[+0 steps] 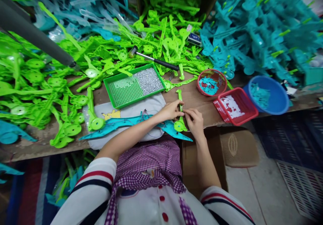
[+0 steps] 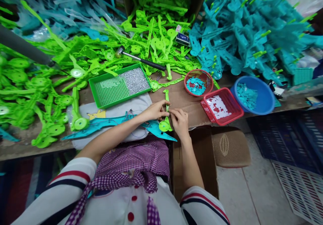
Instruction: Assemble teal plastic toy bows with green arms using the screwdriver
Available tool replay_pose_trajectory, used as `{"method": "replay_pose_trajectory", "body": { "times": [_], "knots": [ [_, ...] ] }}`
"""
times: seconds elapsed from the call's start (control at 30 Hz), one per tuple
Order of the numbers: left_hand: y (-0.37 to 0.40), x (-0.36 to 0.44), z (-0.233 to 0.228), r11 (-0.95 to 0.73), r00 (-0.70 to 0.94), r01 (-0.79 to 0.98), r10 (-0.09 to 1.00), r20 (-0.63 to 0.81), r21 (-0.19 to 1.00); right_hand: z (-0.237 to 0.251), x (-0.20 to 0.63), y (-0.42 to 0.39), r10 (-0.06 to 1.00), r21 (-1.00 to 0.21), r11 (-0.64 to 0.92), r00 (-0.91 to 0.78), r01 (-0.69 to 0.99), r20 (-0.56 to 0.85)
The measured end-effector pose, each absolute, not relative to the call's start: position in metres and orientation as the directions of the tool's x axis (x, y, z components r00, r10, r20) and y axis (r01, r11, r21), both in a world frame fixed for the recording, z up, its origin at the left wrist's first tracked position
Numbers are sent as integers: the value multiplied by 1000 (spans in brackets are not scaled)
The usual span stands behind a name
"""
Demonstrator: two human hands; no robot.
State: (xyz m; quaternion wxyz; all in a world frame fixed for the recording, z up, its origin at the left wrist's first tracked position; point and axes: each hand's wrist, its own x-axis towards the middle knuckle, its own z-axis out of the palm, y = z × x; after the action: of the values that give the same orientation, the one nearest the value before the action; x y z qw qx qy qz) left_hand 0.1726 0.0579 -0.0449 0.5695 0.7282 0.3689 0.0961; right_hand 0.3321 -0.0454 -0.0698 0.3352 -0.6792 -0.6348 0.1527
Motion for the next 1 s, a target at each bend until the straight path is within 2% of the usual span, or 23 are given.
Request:
{"method": "replay_pose_trajectory", "body": {
  "times": [0.1, 0.2, 0.27, 0.37, 0.43, 0.5, 0.63, 0.8, 1.0],
  "knots": [
    [58, 173, -45, -98, 710, 438, 647, -277, 894, -67, 341, -43, 980, -500, 127, -30, 857, 198],
    [59, 174, -45, -114, 712, 438, 649, -268, 892, -56, 357, -28, 964, -390, 262, -258, 883, 63],
    [59, 174, -45, -119, 712, 439, 651, -263, 891, -48, 369, -15, 939, -431, 307, -343, 849, -6],
    [59, 173, -46, -114, 710, 435, 654, -262, 893, -39, 381, 2, 914, -648, 268, -401, 713, -63],
    [60, 173, -47, -106, 711, 429, 652, -263, 897, -38, 382, 8, 912, -765, 191, -399, 615, -93],
    [60, 173, -47, -98, 717, 423, 645, -266, 901, -38, 378, 10, 937, -803, 110, -331, 585, -112],
    [60, 173, -47, -79, 712, 429, 642, -283, 900, -37, 365, 10, 968, -766, -52, -154, 641, -195],
    [60, 173, -44, -69, 711, 443, 635, -303, 894, -27, 362, 17, 930, -773, -128, -196, 621, -312],
    [60, 173, -44, -70, 709, 430, 643, -289, 900, -22, 356, 36, 895, -689, -141, -207, 711, -396]
  ]
}}
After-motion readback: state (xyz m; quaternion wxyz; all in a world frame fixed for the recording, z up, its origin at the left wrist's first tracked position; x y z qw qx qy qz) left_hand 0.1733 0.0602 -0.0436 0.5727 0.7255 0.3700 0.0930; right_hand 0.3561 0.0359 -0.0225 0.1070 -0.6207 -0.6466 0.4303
